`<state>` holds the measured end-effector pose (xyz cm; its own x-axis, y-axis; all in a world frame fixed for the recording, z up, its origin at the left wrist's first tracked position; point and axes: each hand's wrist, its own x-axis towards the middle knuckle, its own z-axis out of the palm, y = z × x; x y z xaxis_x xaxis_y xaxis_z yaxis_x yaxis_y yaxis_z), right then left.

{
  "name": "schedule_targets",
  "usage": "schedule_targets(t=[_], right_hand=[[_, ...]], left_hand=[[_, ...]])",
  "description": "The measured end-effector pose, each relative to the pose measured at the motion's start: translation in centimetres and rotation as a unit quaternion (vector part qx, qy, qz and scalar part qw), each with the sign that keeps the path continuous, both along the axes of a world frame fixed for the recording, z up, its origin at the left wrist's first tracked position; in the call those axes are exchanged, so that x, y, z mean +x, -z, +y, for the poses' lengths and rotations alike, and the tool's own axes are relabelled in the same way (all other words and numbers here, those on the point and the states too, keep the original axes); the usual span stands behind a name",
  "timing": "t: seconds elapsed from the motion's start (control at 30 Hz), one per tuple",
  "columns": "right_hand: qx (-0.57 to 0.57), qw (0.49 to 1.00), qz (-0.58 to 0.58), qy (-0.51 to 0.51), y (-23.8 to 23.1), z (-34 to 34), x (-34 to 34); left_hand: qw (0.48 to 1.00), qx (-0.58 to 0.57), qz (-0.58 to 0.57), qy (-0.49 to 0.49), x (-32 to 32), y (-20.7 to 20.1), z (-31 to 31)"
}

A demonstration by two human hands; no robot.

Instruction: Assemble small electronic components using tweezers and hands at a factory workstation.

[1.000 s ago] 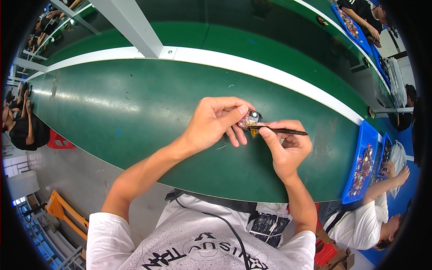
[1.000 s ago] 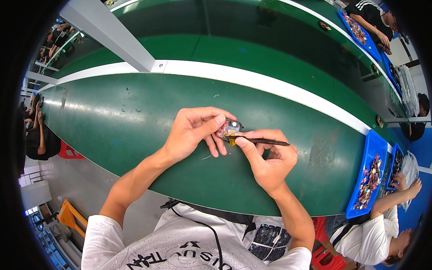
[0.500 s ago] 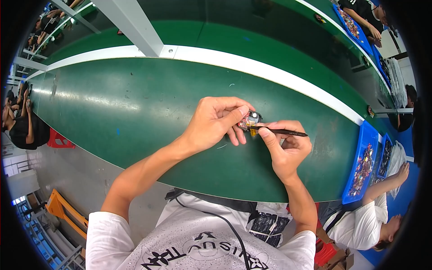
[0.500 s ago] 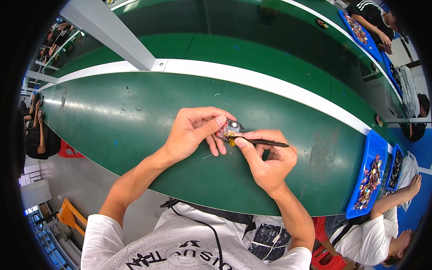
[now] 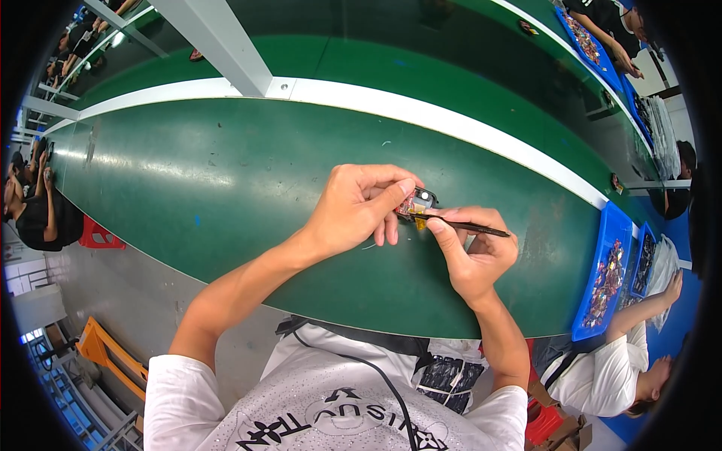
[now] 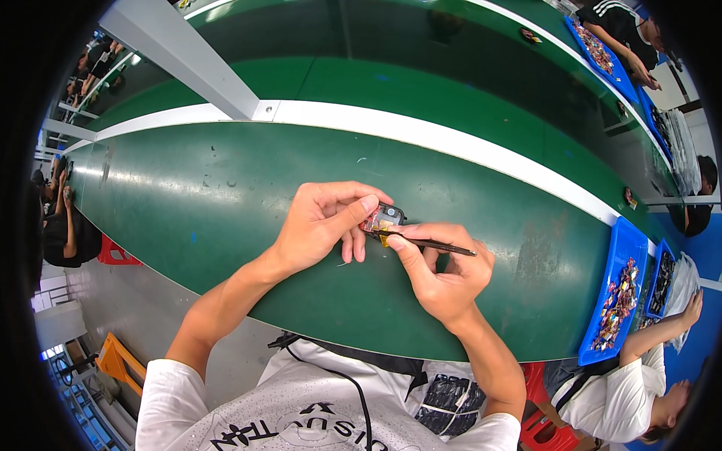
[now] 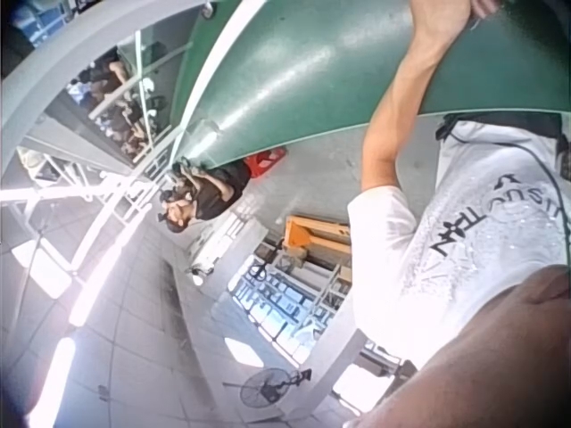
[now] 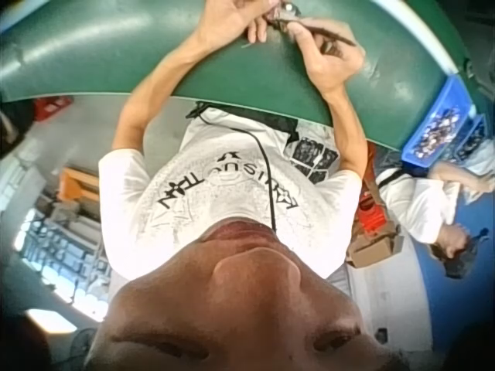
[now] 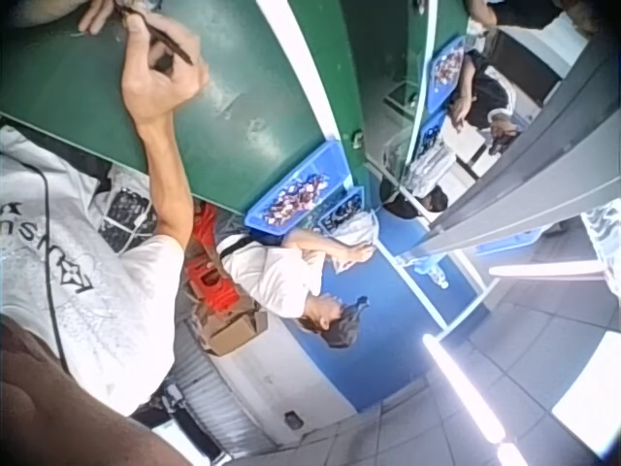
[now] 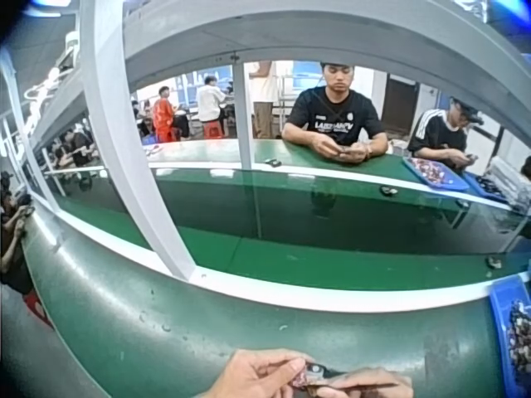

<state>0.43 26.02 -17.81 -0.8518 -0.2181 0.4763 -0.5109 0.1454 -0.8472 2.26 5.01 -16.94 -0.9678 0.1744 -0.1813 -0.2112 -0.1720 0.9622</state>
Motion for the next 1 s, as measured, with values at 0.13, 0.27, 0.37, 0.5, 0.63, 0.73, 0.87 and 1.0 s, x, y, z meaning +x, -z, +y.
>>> schedule_targets(t=[0.13,0.27,0.37,0.5,0.63,0.73,0.87,1.0], right_hand=[[0.0,1.0,0.009,0.002,0.08,0.02,-0.01],[-0.003,1.0,-0.007,0.007,0.05,-0.01,-0.01],[-0.011,1.0,-0.017,0.01,0.02,-0.05,0.0],[-0.012,1.0,-0.023,0.012,0.12,0.01,0.05],[-0.011,1.0,-0.021,0.008,0.25,0.08,0.0],[-0.02,1.0,-0.009,0.007,0.25,-0.03,-0.01],[-0.028,0.999,0.034,-0.006,0.42,0.01,-0.07],[-0.015,0.998,0.061,-0.018,0.46,0.02,-0.22]], left_hand=[[1.0,0.016,-0.008,0.008,-0.08,-0.03,-0.16],[1.0,-0.007,-0.007,0.016,-0.16,-0.46,0.0],[1.0,-0.01,-0.002,0.018,-0.12,-0.4,-0.02],[1.0,-0.007,-0.009,0.014,-0.14,-0.48,-0.05],[1.0,-0.001,-0.008,0.009,-0.13,-0.39,-0.03],[1.0,0.001,-0.003,-0.001,-0.13,-0.19,-0.07],[1.0,-0.002,0.003,-0.011,-0.15,-0.19,-0.07],[1.0,-0.002,0.004,-0.01,-0.2,-0.17,-0.13]])
